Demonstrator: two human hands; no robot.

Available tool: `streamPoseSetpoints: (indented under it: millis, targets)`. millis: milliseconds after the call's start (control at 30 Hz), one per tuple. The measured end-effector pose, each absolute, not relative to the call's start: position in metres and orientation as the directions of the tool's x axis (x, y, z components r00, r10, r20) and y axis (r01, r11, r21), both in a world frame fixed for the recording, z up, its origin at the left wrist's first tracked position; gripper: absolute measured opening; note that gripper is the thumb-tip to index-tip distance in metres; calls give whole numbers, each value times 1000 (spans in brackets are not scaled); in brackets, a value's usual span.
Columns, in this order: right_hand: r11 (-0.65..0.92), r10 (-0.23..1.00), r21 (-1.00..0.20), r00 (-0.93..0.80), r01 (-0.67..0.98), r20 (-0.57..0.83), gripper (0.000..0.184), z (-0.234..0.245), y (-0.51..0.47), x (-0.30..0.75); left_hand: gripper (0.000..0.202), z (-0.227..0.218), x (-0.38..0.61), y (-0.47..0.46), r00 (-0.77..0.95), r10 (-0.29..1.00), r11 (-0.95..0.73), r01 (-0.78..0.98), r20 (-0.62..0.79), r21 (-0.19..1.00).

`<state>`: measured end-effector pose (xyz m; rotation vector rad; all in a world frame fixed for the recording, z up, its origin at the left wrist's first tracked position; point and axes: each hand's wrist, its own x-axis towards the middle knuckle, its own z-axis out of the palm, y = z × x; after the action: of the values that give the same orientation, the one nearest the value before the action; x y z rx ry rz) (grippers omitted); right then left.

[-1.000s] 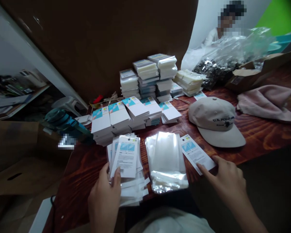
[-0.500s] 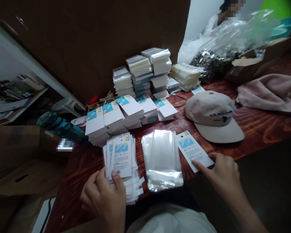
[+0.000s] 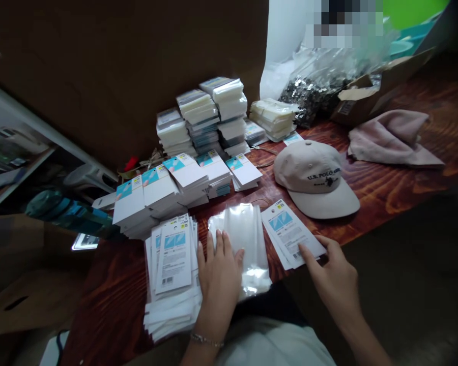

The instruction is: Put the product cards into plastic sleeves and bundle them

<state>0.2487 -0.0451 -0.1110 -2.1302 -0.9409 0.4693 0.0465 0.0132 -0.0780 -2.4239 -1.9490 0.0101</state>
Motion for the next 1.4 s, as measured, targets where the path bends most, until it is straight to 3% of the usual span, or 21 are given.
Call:
streamPoseSetpoints:
  millis: [100,167,267,367,433,567,633,700,767,833,900,1033,1133,1233,1300,1400]
  targets:
    - [-327,755,-686,616,651,224,43,-121,-41,249,48,-79,46,12,212,977,-211,977,38,-26]
    - [-301,750,-676,604,672,267,43,-124,-40,250,45,-79,47,11,207,976,-206,978,64,-10]
    - [-366,735,-767,669,527,109,43,-119,-43,251,43,-75,47,10,189,975,-198,978,120,63]
    - [-445,694,-805,719,392,-34,45,-114,-45,252,45,-64,44,9,147,973,-187,955,178,232]
    - [-447,690,-794,724,413,-12,45,-114,-45,252,48,-55,42,9,93,976,-165,908,198,385]
    - [-382,671,-762,724,523,160,41,-120,-43,249,63,-41,42,5,-114,976,-53,707,187,706]
    - [-383,649,-776,744,501,161,41,-117,-46,246,64,-36,43,4,-211,966,-2,576,151,817]
    - [-345,619,-867,781,360,78,40,-106,-51,244,56,-34,43,2,-287,952,33,435,103,900]
    - [-253,616,-963,783,96,-84,39,-87,-59,243,44,-33,42,-1,-325,945,60,300,43,952]
    - [-214,686,-959,670,-185,-283,37,-64,-67,241,32,-32,40,-5,-300,954,85,236,-11,968]
    - [-289,779,-907,474,-307,-409,34,-42,-73,237,25,-30,38,-10,-240,970,101,248,-40,964]
    - [-380,869,-906,263,-188,-419,31,-22,-74,226,29,-22,36,-17,-244,968,117,199,-67,973]
    - [-377,883,-922,267,-88,-386,33,-27,-68,221,32,-18,32,-19,-211,945,229,-116,-250,966]
    - [-374,870,-926,326,-52,-370,35,-34,-63,219,31,-17,28,-22,-72,890,374,-450,-450,811]
    - [-351,855,-936,401,-23,-331,35,-35,-62,216,30,-18,28,-27,-3,866,421,-537,-500,732]
    - [-296,816,-955,523,13,-246,34,-32,-61,205,26,-20,32,-35,46,864,441,-551,-502,708]
